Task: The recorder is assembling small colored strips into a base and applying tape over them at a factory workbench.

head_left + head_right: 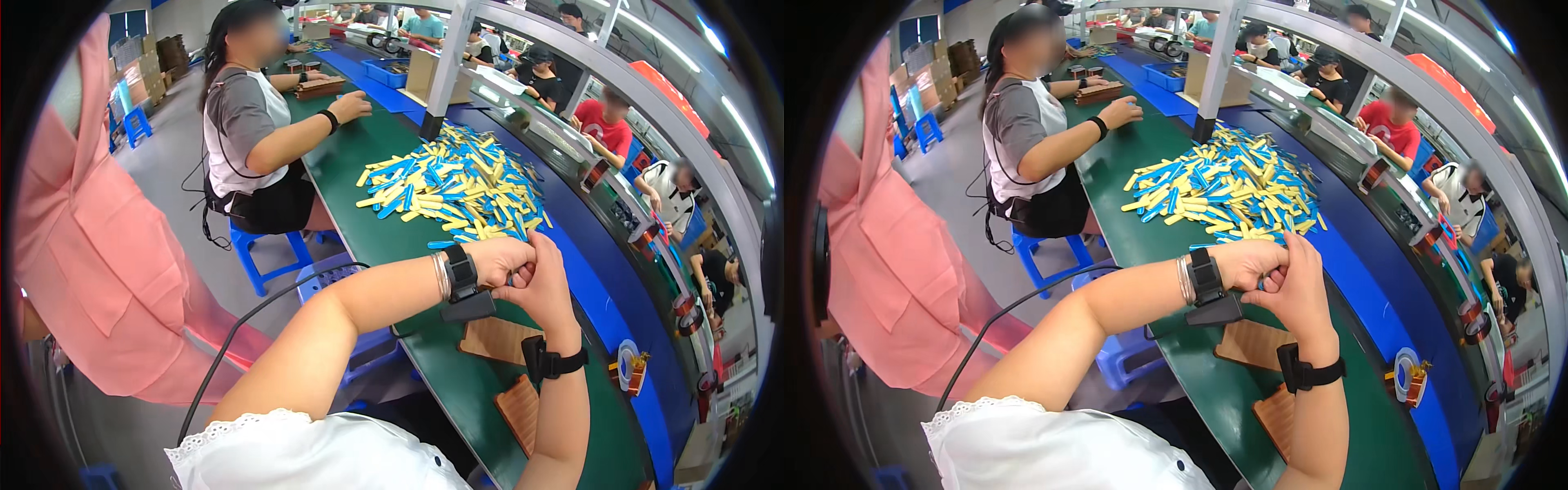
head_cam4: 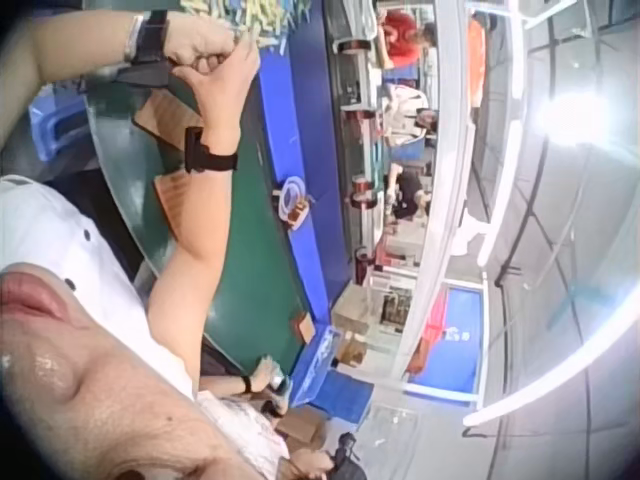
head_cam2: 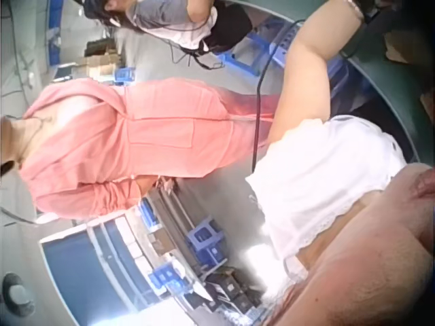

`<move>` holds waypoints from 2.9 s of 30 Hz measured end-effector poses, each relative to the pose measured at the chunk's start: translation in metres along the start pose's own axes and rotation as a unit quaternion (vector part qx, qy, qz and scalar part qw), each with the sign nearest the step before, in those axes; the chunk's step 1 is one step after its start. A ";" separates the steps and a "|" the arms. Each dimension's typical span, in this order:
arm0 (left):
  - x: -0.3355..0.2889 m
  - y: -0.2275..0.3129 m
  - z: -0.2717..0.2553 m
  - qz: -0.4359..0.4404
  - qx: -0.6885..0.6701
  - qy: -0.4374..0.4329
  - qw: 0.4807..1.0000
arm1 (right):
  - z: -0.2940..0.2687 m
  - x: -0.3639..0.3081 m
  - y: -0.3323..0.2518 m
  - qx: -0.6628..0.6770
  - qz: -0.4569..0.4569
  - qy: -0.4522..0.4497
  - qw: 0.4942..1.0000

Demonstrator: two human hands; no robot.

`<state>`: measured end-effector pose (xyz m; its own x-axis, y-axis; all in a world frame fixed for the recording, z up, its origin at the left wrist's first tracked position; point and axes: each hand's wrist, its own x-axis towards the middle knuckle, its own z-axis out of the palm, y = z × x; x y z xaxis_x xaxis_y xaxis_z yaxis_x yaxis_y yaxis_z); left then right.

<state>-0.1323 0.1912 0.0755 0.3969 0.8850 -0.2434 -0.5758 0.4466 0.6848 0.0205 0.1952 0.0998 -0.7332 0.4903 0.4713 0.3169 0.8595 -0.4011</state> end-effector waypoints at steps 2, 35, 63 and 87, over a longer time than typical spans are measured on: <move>0.000 -0.011 0.005 0.021 -0.020 0.024 0.999 | -0.003 -0.002 0.002 -0.001 -0.004 0.007 1.000; -0.141 -0.198 0.092 -0.060 0.087 -0.164 0.981 | -0.082 -0.271 -0.126 -0.005 0.063 0.011 0.998; -0.121 -0.211 0.090 -0.123 0.183 -0.042 0.974 | -0.041 -0.339 -0.080 -0.027 0.377 0.156 0.913; -0.126 -0.206 0.080 -0.255 0.261 -0.154 0.918 | -0.056 -0.339 -0.091 0.001 0.368 0.166 0.915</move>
<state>-0.0063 -0.0232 0.0204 0.7491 0.4634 -0.4734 0.1306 0.5972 0.7914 0.2737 -0.0415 0.0203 -0.0983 0.9536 0.2846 0.6508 0.2779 -0.7065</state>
